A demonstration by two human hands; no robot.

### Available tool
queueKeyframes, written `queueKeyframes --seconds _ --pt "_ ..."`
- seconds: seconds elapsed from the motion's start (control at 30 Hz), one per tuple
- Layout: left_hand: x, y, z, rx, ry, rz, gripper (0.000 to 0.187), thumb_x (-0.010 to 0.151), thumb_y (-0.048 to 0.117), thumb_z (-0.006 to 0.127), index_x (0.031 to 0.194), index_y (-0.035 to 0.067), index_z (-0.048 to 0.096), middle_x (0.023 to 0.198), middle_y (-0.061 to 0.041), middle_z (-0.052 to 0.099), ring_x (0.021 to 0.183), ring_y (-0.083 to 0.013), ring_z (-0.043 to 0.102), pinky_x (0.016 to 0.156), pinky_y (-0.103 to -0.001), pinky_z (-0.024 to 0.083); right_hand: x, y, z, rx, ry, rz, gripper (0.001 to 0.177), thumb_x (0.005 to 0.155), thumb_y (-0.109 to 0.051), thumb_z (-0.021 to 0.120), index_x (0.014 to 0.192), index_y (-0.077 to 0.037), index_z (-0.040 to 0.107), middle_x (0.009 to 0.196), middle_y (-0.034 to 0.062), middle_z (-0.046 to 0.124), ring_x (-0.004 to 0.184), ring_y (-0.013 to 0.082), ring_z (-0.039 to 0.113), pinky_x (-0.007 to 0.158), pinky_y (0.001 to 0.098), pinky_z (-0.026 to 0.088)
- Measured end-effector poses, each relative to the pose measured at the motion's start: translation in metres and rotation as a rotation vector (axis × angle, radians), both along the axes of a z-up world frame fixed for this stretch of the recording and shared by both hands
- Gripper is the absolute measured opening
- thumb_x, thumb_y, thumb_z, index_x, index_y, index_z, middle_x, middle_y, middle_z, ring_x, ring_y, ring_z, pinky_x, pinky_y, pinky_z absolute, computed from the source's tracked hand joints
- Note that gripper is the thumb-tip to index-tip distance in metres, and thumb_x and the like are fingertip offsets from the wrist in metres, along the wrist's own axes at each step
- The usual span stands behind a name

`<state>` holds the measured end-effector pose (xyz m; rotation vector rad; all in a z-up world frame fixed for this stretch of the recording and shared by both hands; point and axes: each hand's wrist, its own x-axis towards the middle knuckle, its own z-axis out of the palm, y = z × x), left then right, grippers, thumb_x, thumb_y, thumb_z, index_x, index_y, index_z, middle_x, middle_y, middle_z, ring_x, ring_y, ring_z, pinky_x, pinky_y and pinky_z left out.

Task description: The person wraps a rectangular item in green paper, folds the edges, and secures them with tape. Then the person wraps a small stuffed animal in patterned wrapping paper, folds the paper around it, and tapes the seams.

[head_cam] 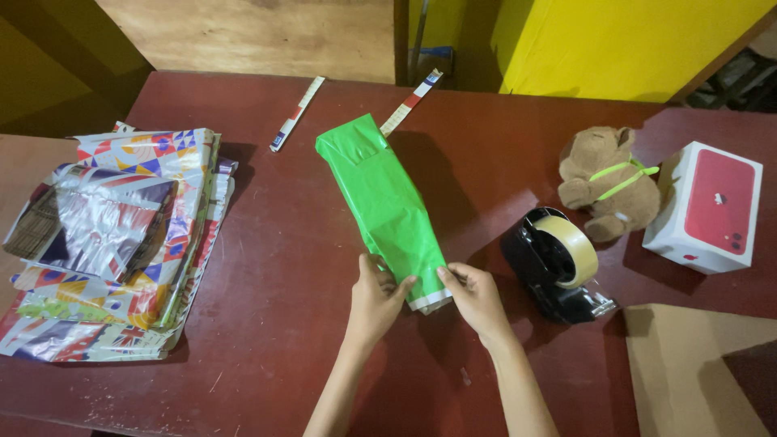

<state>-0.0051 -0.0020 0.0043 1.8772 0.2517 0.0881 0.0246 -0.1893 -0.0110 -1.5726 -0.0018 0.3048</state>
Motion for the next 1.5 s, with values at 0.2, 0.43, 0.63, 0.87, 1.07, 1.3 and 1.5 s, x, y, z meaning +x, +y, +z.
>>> queueKeyframes --seconds 0.2,0.43,0.63,0.87,1.07,1.3,1.5 --pt "-0.001 0.011 0.005 0.067 0.033 -0.016 0.051 0.09 0.022 0.078 0.117 0.001 0.041 0.084 -0.021 0.076 0.077 -0.0263 0.08 0.065 -0.036 0.064 -0.011 0.008 -0.005 -0.097 -0.052 0.01 0.028 0.106 -0.024 0.063 0.1 0.002 0.073 0.082 0.0021 0.063 0.077 0.0079 0.054 0.068 0.0264 0.045" --pt "-0.001 0.028 0.001 -0.016 0.032 -0.19 0.054 0.091 0.012 0.07 0.128 -0.002 0.033 0.093 -0.022 0.076 0.085 -0.0281 0.08 0.071 -0.036 0.067 -0.009 0.018 0.015 -0.087 0.04 -0.008 0.019 0.099 -0.019 0.065 0.106 -0.001 0.063 0.095 0.0055 0.076 0.087 0.0093 0.066 0.077 0.0255 0.051" --pt "-0.012 0.041 0.016 0.185 0.114 -0.079 0.069 0.084 0.014 0.079 0.133 0.002 0.032 0.09 -0.022 0.078 0.08 -0.0317 0.079 0.067 -0.038 0.063 -0.027 0.05 0.049 -0.696 -0.155 -0.096 0.041 0.088 -0.014 0.072 0.123 -0.005 0.053 0.104 0.0135 0.072 0.094 0.0289 0.069 0.08 0.0395 0.052" --pt "-0.032 0.045 0.014 0.735 -0.356 -0.181 0.035 0.089 0.016 0.073 0.121 0.01 0.063 0.139 -0.01 0.056 0.125 -0.0291 0.056 0.107 -0.047 0.044 -0.043 0.042 0.033 -1.064 -1.084 0.088 0.035 0.082 -0.002 0.068 0.116 -0.01 0.069 0.129 0.0068 0.064 0.128 0.0281 0.059 0.112 0.0464 0.043" --pt "-0.033 0.07 -0.002 1.005 -0.515 -0.446 0.047 0.089 0.003 0.056 0.134 0.014 0.065 0.148 -0.003 0.056 0.147 -0.0239 0.04 0.124 -0.051 0.024 -0.038 0.013 0.032 -1.215 -1.219 0.306 0.059 0.085 -0.002 0.06 0.143 -0.009 0.058 0.152 0.0054 0.052 0.14 0.0222 0.049 0.121 0.0396 0.035" --pt "-0.026 0.07 -0.004 0.902 -0.501 -0.474 0.044 0.089 0.001 0.055 0.13 0.012 0.065 0.148 -0.007 0.057 0.145 -0.0248 0.045 0.121 -0.051 0.029 -0.021 0.022 0.031 -1.544 -1.288 0.383 0.061 0.091 -0.014 0.054 0.15 -0.006 0.047 0.157 0.008 0.048 0.144 0.0212 0.044 0.122 0.038 0.031" --pt "-0.024 0.08 0.002 0.61 -0.528 -0.468 0.04 0.089 -0.006 0.054 0.125 0.007 0.066 0.139 -0.01 0.066 0.137 -0.0296 0.057 0.118 -0.047 0.04 -0.017 0.021 0.019 -1.216 -1.101 0.389 0.06 0.089 -0.004 0.057 0.148 -0.009 0.052 0.155 0.0071 0.051 0.141 0.0217 0.048 0.122 0.0379 0.033"
